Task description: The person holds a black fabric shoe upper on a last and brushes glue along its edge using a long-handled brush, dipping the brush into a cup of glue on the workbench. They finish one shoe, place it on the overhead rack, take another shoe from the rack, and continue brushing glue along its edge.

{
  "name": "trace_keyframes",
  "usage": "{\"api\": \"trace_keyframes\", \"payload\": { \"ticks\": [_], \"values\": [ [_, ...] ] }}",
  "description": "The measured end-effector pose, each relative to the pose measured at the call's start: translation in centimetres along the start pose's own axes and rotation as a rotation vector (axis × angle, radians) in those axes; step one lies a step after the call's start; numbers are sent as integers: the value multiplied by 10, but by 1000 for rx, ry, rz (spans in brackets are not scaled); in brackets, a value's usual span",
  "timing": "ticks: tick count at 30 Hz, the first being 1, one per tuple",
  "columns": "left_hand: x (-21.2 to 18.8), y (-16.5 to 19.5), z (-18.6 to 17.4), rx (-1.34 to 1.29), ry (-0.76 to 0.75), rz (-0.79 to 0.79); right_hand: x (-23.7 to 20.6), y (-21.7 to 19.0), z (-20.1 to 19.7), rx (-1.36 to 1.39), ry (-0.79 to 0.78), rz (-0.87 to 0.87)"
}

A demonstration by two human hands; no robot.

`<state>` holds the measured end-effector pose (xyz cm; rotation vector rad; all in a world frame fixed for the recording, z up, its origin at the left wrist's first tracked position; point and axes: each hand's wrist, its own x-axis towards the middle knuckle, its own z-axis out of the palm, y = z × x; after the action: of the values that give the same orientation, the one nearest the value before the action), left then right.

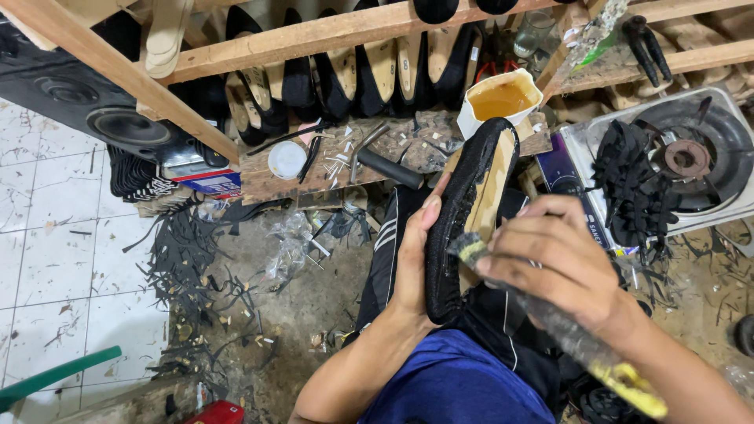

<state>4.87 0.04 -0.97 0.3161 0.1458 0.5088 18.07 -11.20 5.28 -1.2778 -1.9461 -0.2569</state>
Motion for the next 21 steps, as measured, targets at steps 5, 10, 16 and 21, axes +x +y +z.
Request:
{"api": "trace_keyframes", "payload": {
  "ticks": [5,10,16,21],
  "values": [
    [-1,3,-1,41,11,16,-1,-4,1,139,-37,-98],
    [0,1,-2,35,-18,18,-3,-4,0,69,-31,-48],
    [-1,0,-2,64,-16,36,-3,-5,-1,79,-26,-51],
    [-2,-1,-2,37,24,16,-6,-7,1,129,-40,-153]
  ]
}}
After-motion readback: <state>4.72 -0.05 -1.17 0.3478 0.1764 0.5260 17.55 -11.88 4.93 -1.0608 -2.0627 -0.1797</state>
